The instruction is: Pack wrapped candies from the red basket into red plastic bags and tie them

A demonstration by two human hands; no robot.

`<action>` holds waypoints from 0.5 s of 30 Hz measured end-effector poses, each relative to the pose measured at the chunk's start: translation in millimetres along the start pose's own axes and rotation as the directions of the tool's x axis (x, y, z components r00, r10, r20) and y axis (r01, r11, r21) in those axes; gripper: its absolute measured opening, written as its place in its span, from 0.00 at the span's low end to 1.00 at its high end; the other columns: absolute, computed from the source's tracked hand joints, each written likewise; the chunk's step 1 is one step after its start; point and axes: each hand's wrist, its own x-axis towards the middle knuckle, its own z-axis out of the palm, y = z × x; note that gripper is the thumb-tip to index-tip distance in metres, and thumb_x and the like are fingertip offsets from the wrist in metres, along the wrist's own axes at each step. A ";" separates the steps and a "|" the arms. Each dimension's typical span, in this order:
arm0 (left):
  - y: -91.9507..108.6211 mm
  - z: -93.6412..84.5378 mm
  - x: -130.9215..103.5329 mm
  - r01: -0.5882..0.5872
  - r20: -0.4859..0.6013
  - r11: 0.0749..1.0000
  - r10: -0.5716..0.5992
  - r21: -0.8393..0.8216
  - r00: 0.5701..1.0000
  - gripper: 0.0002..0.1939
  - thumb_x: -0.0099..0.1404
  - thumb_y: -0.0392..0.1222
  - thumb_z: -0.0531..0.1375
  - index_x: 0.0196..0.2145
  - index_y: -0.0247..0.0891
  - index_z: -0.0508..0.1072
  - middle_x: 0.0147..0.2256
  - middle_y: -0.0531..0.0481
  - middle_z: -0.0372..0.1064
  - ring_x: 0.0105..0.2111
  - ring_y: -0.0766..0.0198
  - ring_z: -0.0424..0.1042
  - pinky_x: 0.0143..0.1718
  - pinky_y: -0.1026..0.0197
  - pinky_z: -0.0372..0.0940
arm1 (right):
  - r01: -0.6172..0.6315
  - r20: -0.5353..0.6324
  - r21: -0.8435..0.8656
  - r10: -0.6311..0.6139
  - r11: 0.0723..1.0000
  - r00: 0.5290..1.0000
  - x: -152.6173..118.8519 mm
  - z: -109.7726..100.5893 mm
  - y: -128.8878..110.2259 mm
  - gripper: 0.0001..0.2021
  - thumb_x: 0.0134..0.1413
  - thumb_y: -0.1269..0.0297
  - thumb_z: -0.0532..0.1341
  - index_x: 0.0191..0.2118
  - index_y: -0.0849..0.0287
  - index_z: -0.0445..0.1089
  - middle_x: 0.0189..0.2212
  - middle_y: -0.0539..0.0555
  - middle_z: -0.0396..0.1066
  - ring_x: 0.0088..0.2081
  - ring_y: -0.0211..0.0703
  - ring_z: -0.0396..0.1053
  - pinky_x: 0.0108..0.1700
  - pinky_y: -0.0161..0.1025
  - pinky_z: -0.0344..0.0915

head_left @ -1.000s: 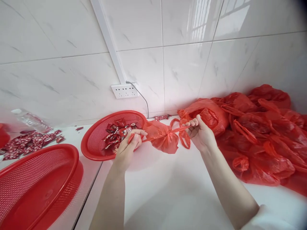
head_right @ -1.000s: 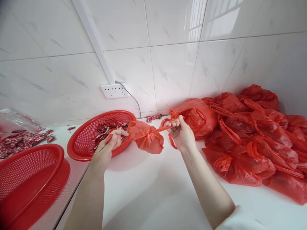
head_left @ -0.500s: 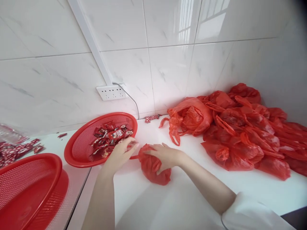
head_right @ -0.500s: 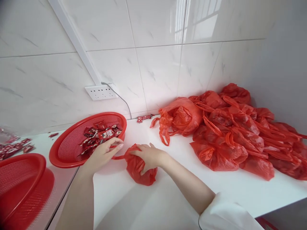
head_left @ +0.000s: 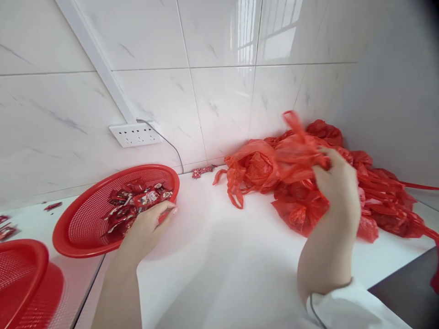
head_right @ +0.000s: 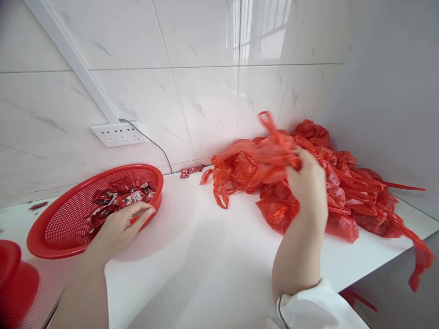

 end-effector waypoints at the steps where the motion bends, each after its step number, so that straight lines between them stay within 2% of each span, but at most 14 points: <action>1: 1.2 0.7 0.2 -0.002 0.007 1.000 0.002 0.007 1.000 0.15 0.67 0.54 0.50 0.37 0.42 0.70 0.39 0.51 0.74 0.40 0.57 0.71 0.42 0.61 0.61 | -0.035 -0.144 -0.056 0.027 0.998 0.989 4.0 -1.8 19.8 0.21 0.47 0.69 0.55 0.49 0.58 0.69 0.48 0.62 0.71 0.50 0.57 0.67 0.53 0.50 0.60; 2: 2.6 1.2 0.1 0.001 0.016 1.000 -0.001 0.014 1.000 0.15 0.67 0.53 0.50 0.37 0.42 0.70 0.39 0.51 0.74 0.39 0.57 0.72 0.42 0.61 0.61 | -0.071 -0.246 -0.120 0.040 0.990 0.969 6.9 0.1 40.1 0.20 0.46 0.68 0.55 0.48 0.60 0.70 0.47 0.64 0.71 0.51 0.58 0.65 0.54 0.51 0.58; 3: 4.1 1.5 -0.1 0.005 0.024 1.000 -0.005 0.020 1.000 0.15 0.67 0.53 0.50 0.36 0.42 0.69 0.38 0.52 0.74 0.38 0.58 0.72 0.41 0.61 0.61 | -0.141 -0.289 -0.164 0.089 0.976 0.953 8.7 4.9 60.0 0.20 0.46 0.67 0.55 0.47 0.62 0.70 0.47 0.67 0.70 0.51 0.60 0.64 0.55 0.53 0.57; 6: 8.2 1.0 -1.4 0.019 0.049 0.999 -0.020 0.033 0.999 0.16 0.67 0.54 0.49 0.35 0.43 0.69 0.36 0.52 0.74 0.35 0.59 0.72 0.38 0.62 0.61 | -0.382 -0.162 -0.213 0.353 0.899 0.921 8.9 27.3 109.3 0.27 0.45 0.58 0.59 0.52 0.67 0.66 0.51 0.78 0.65 0.53 0.70 0.61 0.49 0.60 0.56; 8: 9.9 0.3 -2.2 0.021 0.069 0.999 -0.023 0.033 0.997 0.16 0.67 0.54 0.48 0.35 0.43 0.69 0.35 0.53 0.74 0.35 0.59 0.71 0.37 0.62 0.61 | -0.464 -0.100 -0.210 0.453 0.861 0.886 7.5 38.5 125.6 0.34 0.44 0.54 0.62 0.56 0.68 0.61 0.54 0.83 0.59 0.55 0.74 0.57 0.47 0.64 0.54; 10: 10.5 -0.3 -2.7 0.019 0.080 0.999 -0.021 0.031 0.997 0.16 0.68 0.53 0.48 0.35 0.43 0.69 0.35 0.53 0.73 0.36 0.60 0.71 0.38 0.62 0.60 | -0.506 -0.121 -0.186 0.491 0.842 0.863 7.7 41.1 124.3 0.37 0.42 0.53 0.65 0.58 0.65 0.60 0.58 0.83 0.54 0.58 0.77 0.53 0.48 0.68 0.52; 12: 10.9 -0.7 -3.0 0.019 0.084 0.999 -0.021 0.030 0.996 0.16 0.68 0.53 0.47 0.35 0.43 0.68 0.35 0.53 0.73 0.36 0.60 0.70 0.38 0.62 0.59 | -0.509 -0.230 -0.155 0.471 0.847 0.852 10.1 36.4 105.9 0.37 0.41 0.56 0.67 0.58 0.64 0.60 0.61 0.80 0.50 0.60 0.77 0.49 0.50 0.70 0.51; 14: 11.7 -0.9 -3.3 0.012 0.087 1.000 -0.014 0.026 0.996 0.16 0.69 0.53 0.47 0.35 0.43 0.68 0.35 0.53 0.72 0.35 0.60 0.70 0.38 0.62 0.59 | -0.396 -0.370 -0.115 0.331 0.911 0.868 13.2 30.8 74.8 0.33 0.43 0.61 0.65 0.58 0.64 0.61 0.61 0.75 0.54 0.60 0.71 0.52 0.53 0.65 0.54; 15: 12.3 -0.9 -3.6 0.005 0.089 1.000 -0.007 0.023 0.996 0.16 0.69 0.53 0.47 0.35 0.42 0.68 0.35 0.53 0.72 0.35 0.60 0.70 0.38 0.62 0.59 | -0.267 -0.415 -0.091 0.208 0.959 0.886 14.2 30.4 56.8 0.28 0.47 0.64 0.63 0.55 0.64 0.64 0.57 0.72 0.60 0.58 0.65 0.57 0.55 0.59 0.56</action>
